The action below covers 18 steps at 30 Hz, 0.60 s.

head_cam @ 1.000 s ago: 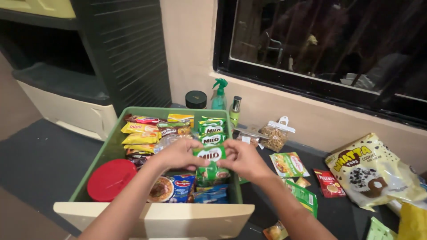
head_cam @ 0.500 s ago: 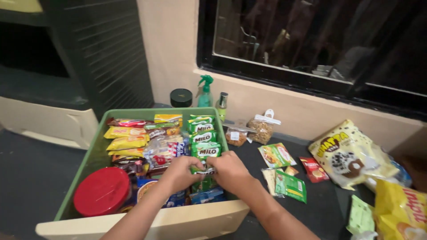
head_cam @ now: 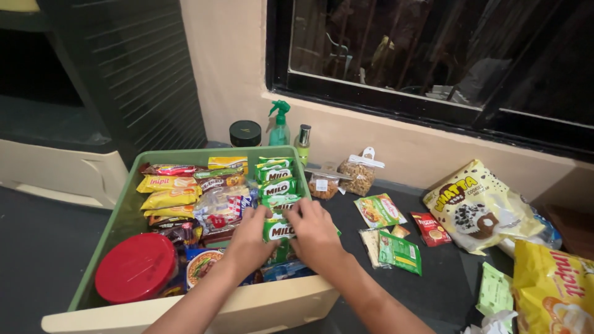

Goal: Organizing various individual snack and beverage packets into a plastic storage bin.

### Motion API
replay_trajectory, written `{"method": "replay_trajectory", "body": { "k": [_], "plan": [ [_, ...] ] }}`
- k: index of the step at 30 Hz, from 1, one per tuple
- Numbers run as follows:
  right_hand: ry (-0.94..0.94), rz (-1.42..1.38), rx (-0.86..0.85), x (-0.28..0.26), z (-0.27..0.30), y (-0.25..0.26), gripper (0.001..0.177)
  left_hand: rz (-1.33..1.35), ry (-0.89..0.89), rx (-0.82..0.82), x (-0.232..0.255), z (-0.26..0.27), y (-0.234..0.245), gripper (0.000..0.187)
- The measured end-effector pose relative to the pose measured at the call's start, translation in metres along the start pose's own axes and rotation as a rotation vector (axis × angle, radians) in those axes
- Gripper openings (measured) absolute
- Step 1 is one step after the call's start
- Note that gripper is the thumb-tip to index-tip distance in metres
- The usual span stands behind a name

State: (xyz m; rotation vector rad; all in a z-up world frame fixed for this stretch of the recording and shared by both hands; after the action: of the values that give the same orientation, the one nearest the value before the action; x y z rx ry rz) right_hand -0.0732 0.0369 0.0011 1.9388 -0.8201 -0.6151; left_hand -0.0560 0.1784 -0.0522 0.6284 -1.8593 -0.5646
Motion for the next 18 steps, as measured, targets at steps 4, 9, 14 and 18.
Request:
{"method": "replay_trajectory", "body": {
  "k": [4,9,14,18],
  "plan": [
    [-0.134,-0.265,0.060,0.023,0.002,0.021,0.061,-0.050,0.079,-0.036,0.045,0.005,0.022,0.071],
    [-0.253,-0.395,0.297,0.100,0.022,0.041,0.045,-0.004,-0.018,0.119,0.107,-0.008,0.027,0.071],
    [-0.558,-0.365,0.254,0.202,0.073,0.037,0.035,0.045,-0.131,0.014,0.191,-0.030,-0.058,0.052],
    [-0.603,-0.291,0.173,0.292,0.145,-0.004,0.034,0.039,-0.207,-0.126,0.215,-0.033,-0.173,0.037]
  ]
}}
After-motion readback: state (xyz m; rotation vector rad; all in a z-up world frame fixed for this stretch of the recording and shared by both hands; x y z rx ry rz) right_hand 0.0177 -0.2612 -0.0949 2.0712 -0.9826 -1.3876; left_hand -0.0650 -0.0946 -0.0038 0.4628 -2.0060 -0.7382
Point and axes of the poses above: each hand's wrist, its own z-axis away from the middle knuckle, its own y-axis out of the back of the hand, x = y × z, the point moved 7 cm from there along -z, towards the middle knuckle, and after that the axes turned 1 degree about -y, right-handed, at the moved point
